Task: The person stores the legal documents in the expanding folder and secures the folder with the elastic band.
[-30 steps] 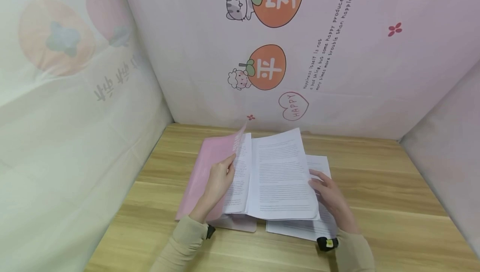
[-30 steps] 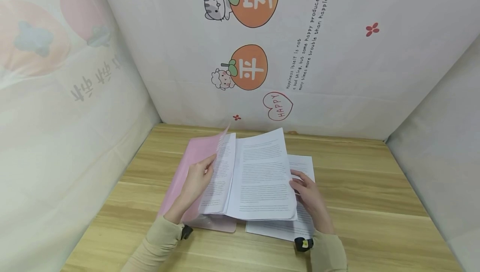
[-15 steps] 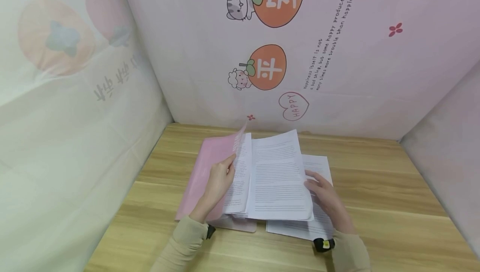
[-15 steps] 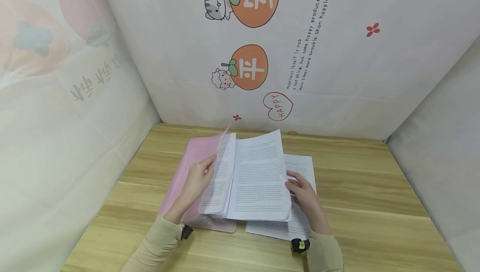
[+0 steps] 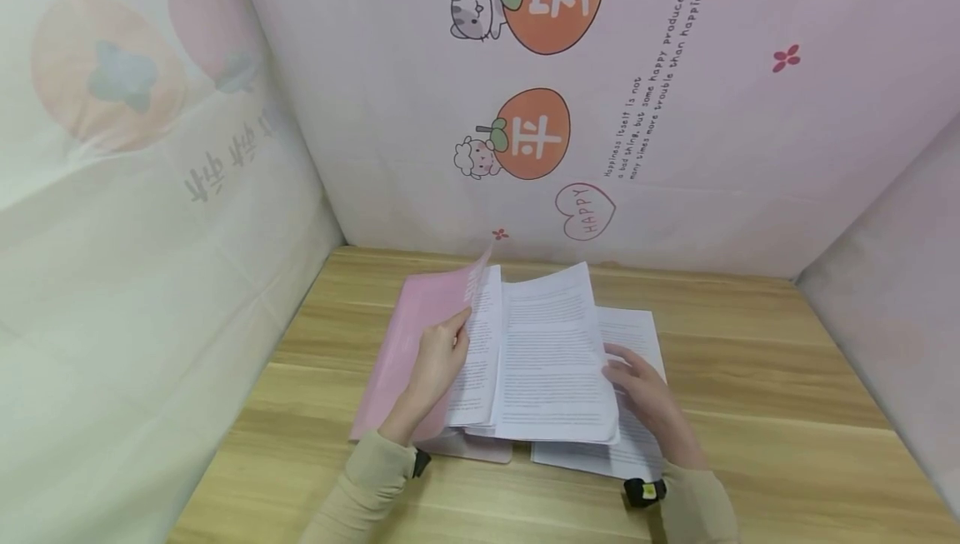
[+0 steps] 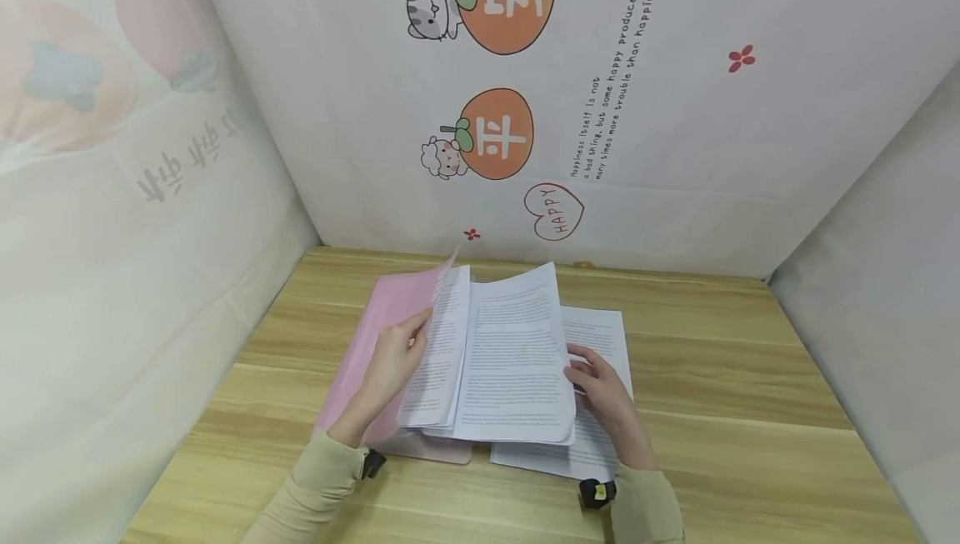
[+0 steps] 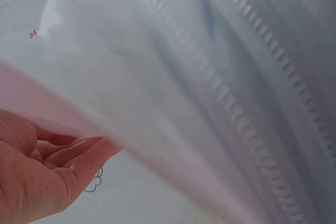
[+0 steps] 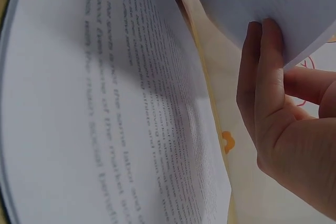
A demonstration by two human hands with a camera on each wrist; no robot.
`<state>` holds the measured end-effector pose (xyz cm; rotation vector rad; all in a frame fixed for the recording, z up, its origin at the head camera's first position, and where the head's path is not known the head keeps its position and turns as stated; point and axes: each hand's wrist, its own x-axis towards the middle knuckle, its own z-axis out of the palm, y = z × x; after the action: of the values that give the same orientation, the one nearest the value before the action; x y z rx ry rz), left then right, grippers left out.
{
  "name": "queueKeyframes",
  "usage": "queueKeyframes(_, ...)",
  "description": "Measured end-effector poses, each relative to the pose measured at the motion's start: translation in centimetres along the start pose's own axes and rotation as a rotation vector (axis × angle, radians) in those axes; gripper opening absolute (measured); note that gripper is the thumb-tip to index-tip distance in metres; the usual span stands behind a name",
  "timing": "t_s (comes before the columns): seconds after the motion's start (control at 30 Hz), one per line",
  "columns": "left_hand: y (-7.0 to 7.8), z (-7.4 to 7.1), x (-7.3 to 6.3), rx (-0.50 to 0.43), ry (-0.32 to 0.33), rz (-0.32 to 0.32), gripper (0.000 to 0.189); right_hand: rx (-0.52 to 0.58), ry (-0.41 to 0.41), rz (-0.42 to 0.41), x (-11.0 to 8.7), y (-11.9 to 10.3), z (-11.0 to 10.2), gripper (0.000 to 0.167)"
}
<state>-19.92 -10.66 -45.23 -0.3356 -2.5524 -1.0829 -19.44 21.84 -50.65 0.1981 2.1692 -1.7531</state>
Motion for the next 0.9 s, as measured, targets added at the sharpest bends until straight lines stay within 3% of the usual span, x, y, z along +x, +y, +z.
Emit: queueKeyframes(0.9,0.0,0.1,0.0,-0.001,0.013,0.017,0.035,0.006,0.004,-0.017,0.1,-0.4,1.3,0.054)
